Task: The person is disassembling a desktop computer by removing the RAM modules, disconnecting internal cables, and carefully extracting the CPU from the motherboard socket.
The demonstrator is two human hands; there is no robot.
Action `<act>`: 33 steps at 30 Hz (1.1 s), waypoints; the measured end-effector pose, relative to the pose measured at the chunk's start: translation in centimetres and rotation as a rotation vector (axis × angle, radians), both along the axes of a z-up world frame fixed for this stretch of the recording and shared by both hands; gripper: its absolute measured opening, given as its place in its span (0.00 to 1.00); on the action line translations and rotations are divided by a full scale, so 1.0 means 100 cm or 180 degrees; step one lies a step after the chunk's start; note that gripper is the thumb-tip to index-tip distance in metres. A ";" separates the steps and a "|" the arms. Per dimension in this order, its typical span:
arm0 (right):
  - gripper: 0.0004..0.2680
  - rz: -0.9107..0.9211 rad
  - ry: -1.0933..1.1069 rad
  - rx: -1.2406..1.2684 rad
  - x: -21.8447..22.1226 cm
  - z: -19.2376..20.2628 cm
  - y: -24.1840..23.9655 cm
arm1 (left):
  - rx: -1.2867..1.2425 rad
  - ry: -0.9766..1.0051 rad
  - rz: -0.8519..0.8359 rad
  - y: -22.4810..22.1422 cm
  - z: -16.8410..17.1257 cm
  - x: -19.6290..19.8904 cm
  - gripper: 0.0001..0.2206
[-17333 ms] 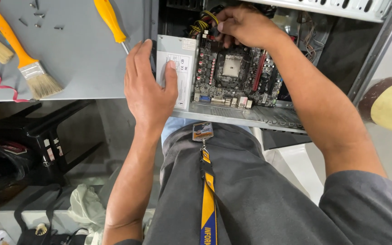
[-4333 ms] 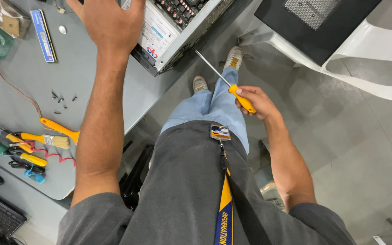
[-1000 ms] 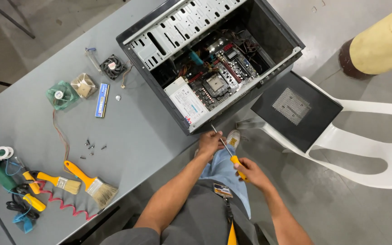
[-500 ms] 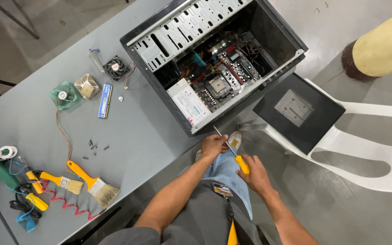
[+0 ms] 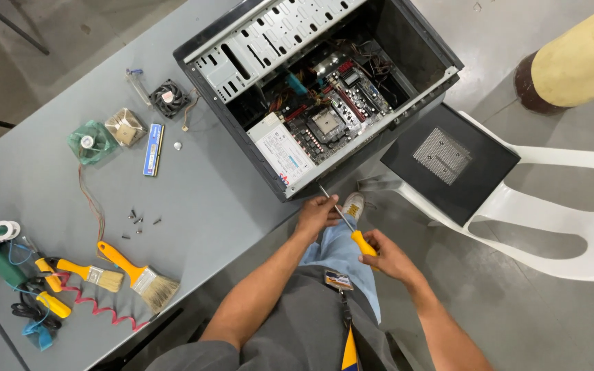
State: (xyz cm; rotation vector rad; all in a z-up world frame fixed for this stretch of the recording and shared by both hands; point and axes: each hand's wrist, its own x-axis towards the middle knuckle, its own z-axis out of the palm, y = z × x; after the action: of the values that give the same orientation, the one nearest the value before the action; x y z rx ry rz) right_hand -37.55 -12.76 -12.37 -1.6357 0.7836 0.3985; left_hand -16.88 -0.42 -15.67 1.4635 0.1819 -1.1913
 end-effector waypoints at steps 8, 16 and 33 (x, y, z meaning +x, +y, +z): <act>0.18 -0.0123 -0.0203 -0.0186 0.032 -0.004 -0.002 | -0.0043 -0.0044 -0.0032 -0.008 -0.001 0.002 0.16; 0.13 0.0377 0.0097 -0.0315 0.080 -0.003 0.003 | -0.0159 0.0240 -0.0050 -0.004 0.000 0.013 0.20; 0.09 0.0147 -0.0070 -0.0727 0.084 0.026 0.016 | 0.0801 -0.0506 -0.0203 -0.022 -0.010 0.002 0.24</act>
State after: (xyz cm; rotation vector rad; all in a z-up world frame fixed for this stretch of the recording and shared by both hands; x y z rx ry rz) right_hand -29.15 -11.19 -9.82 -1.8707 0.7988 0.3323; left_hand -16.72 -2.59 -16.64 1.7885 0.1820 -1.1271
